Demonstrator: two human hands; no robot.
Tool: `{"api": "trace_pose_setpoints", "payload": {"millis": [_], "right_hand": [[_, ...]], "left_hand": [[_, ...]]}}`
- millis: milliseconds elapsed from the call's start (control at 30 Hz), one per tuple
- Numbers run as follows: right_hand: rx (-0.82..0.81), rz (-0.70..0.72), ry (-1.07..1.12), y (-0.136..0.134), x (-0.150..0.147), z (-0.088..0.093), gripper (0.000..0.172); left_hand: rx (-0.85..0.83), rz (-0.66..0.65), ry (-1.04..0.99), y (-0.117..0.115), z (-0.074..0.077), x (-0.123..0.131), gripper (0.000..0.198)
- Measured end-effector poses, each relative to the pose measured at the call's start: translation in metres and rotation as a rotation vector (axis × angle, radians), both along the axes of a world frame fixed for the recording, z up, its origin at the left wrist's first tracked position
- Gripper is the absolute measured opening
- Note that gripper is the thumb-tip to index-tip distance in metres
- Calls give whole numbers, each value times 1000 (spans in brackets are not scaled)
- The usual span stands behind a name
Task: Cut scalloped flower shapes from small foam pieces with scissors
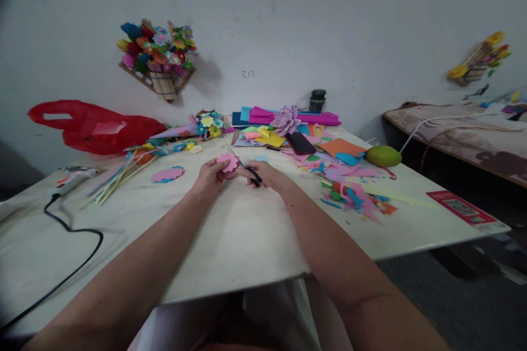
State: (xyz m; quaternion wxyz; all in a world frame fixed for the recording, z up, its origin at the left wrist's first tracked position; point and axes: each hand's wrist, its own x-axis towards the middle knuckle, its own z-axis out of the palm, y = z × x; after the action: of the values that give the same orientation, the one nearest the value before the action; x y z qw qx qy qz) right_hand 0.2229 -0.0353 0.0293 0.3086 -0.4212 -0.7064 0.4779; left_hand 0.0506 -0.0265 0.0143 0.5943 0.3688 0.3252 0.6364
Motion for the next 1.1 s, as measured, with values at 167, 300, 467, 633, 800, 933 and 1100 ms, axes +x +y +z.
{"api": "trace_pose_setpoints", "payload": {"millis": [167,300,467,633,800,933,1100], "right_hand": [[-1,-12,20,0,0,-2,26],[-10,1,43,2,-1,-4,28],[-25,-10,64,2,-1,-4,27],[-12,-5,76,2,0,-5,25],[-30,-29,76,1,-1,-3,25],[-52,-42,79,-2,-2,0,25],[-67,-41,79,-4,-2,3,24]], "left_hand": [[-3,-8,4,-1,1,0,20],[-15,0,11,-2,2,0,18],[-8,3,-11,-2,2,0,17],[5,-10,-20,0,1,-1,16],[1,-10,-20,0,1,-2,14],[1,-6,-25,1,0,-2,14],[21,-18,-28,2,-2,-4,17]]}}
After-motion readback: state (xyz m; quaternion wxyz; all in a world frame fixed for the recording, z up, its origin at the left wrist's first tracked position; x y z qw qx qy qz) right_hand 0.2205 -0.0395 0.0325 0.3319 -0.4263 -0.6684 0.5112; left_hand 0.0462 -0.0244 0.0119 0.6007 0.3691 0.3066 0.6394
